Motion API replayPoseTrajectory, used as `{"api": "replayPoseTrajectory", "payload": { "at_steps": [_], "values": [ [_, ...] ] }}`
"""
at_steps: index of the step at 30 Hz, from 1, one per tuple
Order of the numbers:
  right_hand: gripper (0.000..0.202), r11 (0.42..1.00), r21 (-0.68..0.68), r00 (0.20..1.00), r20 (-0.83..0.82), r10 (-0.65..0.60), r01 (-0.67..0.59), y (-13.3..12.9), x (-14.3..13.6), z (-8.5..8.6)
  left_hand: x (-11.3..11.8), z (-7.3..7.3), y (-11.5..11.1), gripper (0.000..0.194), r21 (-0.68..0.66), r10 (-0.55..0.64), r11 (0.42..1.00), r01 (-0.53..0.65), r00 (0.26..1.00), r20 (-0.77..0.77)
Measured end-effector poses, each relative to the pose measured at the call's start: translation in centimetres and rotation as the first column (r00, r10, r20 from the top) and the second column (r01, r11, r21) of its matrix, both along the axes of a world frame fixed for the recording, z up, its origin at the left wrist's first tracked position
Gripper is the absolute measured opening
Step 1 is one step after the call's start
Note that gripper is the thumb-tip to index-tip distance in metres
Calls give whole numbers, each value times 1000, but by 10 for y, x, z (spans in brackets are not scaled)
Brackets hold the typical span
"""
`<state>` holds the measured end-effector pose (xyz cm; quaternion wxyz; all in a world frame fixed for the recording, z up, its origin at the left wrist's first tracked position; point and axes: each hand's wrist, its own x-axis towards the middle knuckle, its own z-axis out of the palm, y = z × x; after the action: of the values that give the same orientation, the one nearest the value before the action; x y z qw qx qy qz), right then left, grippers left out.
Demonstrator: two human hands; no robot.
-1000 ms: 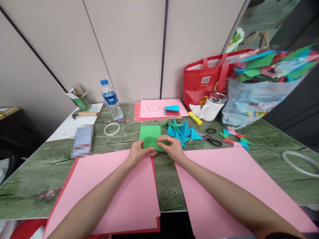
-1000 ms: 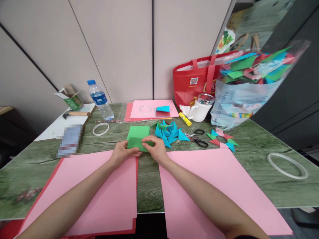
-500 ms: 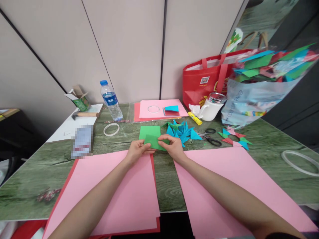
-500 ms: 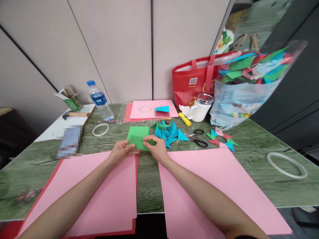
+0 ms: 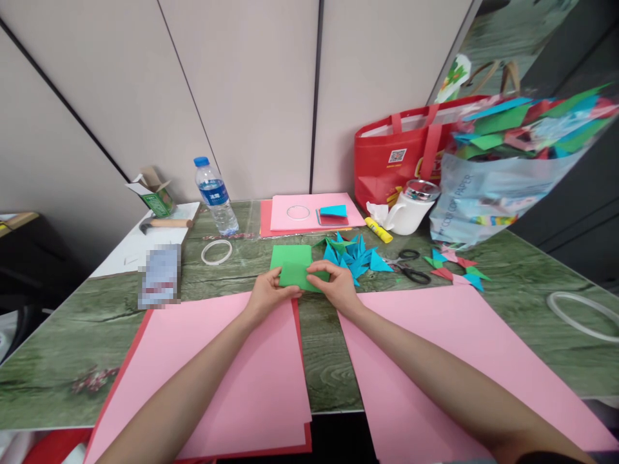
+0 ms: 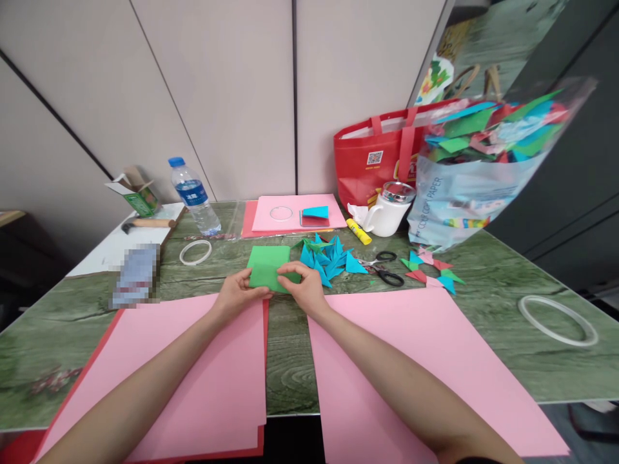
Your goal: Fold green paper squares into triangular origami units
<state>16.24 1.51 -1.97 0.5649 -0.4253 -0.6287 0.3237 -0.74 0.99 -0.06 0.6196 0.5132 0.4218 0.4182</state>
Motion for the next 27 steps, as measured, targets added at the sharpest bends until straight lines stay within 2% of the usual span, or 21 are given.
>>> {"api": "replayPoseTrajectory", "payload": {
  "at_steps": [7,12,17,20,23,25,27],
  "values": [
    [28,996,78,992,122,31,-41,-8,-4,6,4,4,-4,50,29,130,991,-128,989,-70],
    [29,993,95,987,151,48,-63,-8,-3,7,3,4,-4,43,23,80,997,-80,997,-14],
    [30,992,89,989,124,80,-92,-6,-3,8,0,4,-1,43,-30,112,993,-111,993,42],
    [30,994,4,994,30,107,-107,-7,-6,7,-1,5,1,39,-35,130,991,-129,990,53],
    [36,956,-176,963,-178,204,-235,-7,-10,4,-5,5,5,38,-15,161,987,-160,985,59],
    [40,930,-208,928,-289,236,-302,-6,-11,1,-10,5,9,38,6,205,979,-205,976,69],
    [42,938,-181,916,-332,226,-297,-4,-10,-1,-14,5,13,37,18,257,966,-260,962,86]
  ]
}}
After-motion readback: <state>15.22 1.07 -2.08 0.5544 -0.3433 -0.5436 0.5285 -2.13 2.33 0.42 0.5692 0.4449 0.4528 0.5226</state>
